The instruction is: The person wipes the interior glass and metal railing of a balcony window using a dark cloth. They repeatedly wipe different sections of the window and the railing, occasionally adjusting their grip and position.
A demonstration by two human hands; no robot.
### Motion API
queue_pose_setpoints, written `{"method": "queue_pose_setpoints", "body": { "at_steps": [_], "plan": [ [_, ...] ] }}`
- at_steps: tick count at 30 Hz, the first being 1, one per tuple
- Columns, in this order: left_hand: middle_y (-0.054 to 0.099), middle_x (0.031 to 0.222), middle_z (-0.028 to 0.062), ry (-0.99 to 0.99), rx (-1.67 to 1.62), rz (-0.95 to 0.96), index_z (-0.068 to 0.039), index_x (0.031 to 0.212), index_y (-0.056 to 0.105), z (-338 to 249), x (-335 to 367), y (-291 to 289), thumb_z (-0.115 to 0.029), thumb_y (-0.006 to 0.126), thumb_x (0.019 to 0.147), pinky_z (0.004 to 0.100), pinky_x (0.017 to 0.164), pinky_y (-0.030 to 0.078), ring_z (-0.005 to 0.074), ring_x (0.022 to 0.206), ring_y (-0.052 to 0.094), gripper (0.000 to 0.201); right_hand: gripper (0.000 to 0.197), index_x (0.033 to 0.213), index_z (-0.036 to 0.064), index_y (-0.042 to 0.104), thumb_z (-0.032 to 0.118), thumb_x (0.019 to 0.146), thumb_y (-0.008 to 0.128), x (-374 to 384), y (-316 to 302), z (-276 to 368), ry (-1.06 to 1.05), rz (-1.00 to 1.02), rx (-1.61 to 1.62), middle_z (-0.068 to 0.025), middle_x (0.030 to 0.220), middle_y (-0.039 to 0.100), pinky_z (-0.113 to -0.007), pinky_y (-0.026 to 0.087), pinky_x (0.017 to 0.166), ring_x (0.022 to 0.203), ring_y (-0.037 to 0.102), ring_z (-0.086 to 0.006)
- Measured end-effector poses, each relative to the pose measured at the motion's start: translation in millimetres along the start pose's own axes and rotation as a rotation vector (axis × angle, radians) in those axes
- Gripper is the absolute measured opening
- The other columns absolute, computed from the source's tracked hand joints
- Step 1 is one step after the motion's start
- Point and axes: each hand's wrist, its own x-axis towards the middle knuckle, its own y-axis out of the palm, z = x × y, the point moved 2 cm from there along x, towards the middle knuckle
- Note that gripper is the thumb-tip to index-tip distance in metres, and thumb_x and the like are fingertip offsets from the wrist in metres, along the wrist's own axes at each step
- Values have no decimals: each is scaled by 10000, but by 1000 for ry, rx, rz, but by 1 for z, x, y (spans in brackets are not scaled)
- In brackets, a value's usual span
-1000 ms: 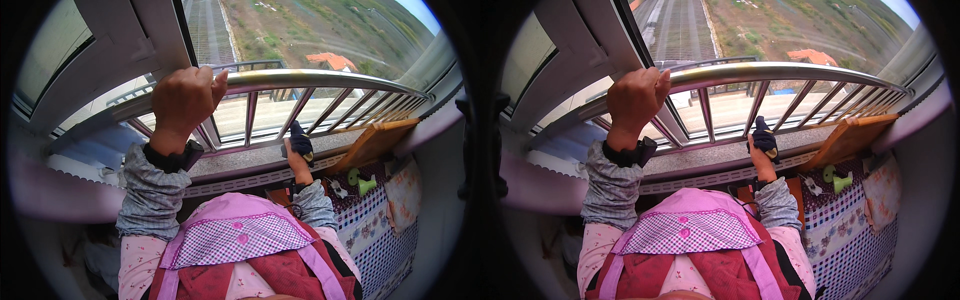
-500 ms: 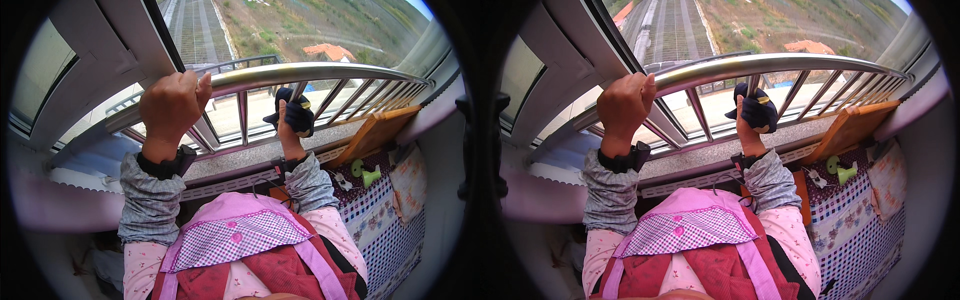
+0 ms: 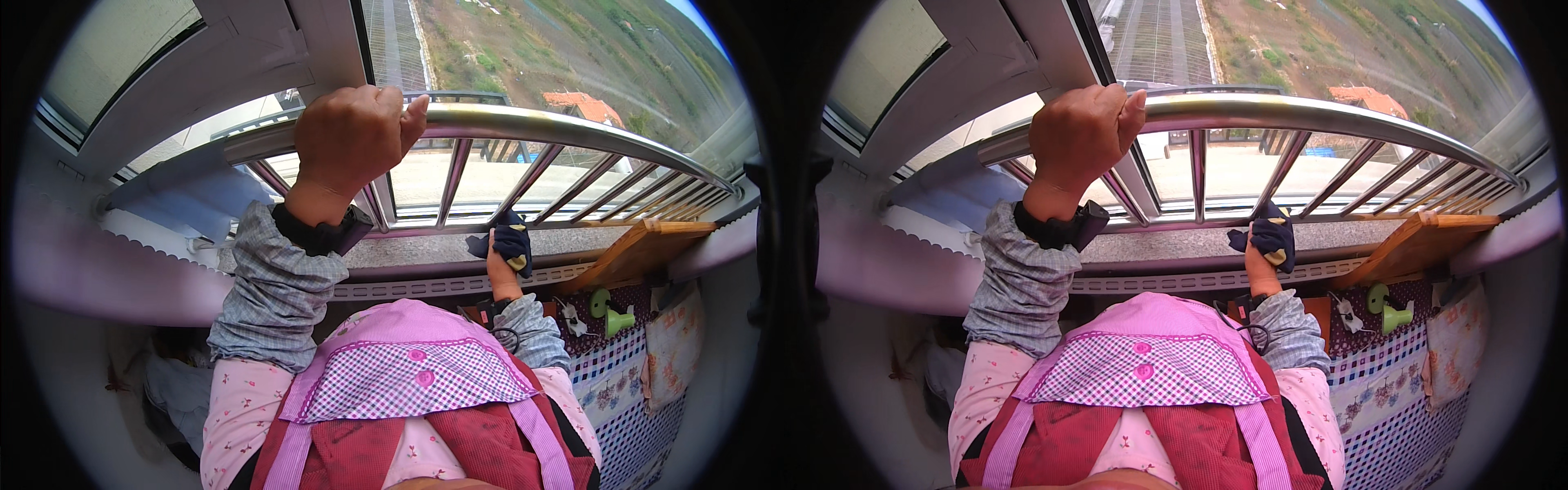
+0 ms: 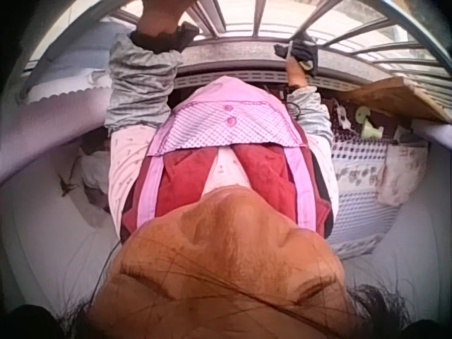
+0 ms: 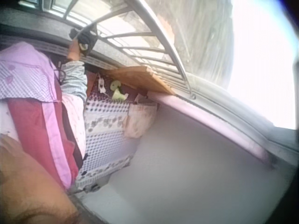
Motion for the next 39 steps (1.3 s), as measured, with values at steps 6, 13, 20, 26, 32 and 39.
{"method": "queue_pose_setpoints", "body": {
  "at_steps": [6, 13, 20, 26, 32, 39],
  "plan": [
    [557, 525, 49, 22, -2, -78, -128, 613, 588, 0, 1, 2, -422, 607, 939, 381, 425, 486, 244, 461, 597, 440, 267, 1078, 45, 676, 269, 933, 695, 24, -9, 67, 136, 419, 265, -111, 977, 691, -326, 538, 763, 822, 677, -275],
    [544, 551, 56, 4, -45, -84, -130, 632, 557, -1, 1, -1, -387, 604, 958, 396, 441, 459, 265, 489, 586, 417, 251, 851, 37, 692, 261, 965, 678, 111, -44, 144, -68, -6, 660, -44, 748, 656, -312, 485, 674, 707, 637, -219],
    [555, 533, 51, 26, 17, -16, -125, 630, 583, 0, 1, -1, -416, 592, 963, 380, 432, 484, 242, 474, 604, 442, 183, 795, 72, 696, 190, 922, 756, 119, -41, 155, 71, -211, 826, 15, 696, 635, -222, 455, 566, 592, 599, -106],
    [574, 574, 47, 25, -18, -18, -131, 658, 603, -1, 2, -4, -409, 565, 993, 383, 479, 497, 248, 534, 625, 437, 200, 956, 55, 703, 179, 827, 791, 69, 22, 81, 102, 319, 659, -80, 829, 705, -357, 540, 647, 703, 685, -250],
    [673, 726, 78, -87, -459, -21, -85, 914, 746, 12, 1, -16, -280, 665, 958, 361, 580, 521, 249, 645, 657, 215, 496, 1258, 70, 630, 253, 824, 785, 2, -32, -3, -315, 494, 330, -201, 1095, 685, -402, 540, 853, 1002, 666, -367],
    [724, 857, 113, -14, -342, 51, -39, 905, 737, 40, 13, -48, -246, 701, 935, 355, 658, 540, 279, 757, 706, 212, 354, 1141, 2, 617, 138, 837, 737, 41, -105, -45, 345, 101, 159, -278, 1072, 626, -515, 512, 844, 985, 613, -486]
  ]
}}
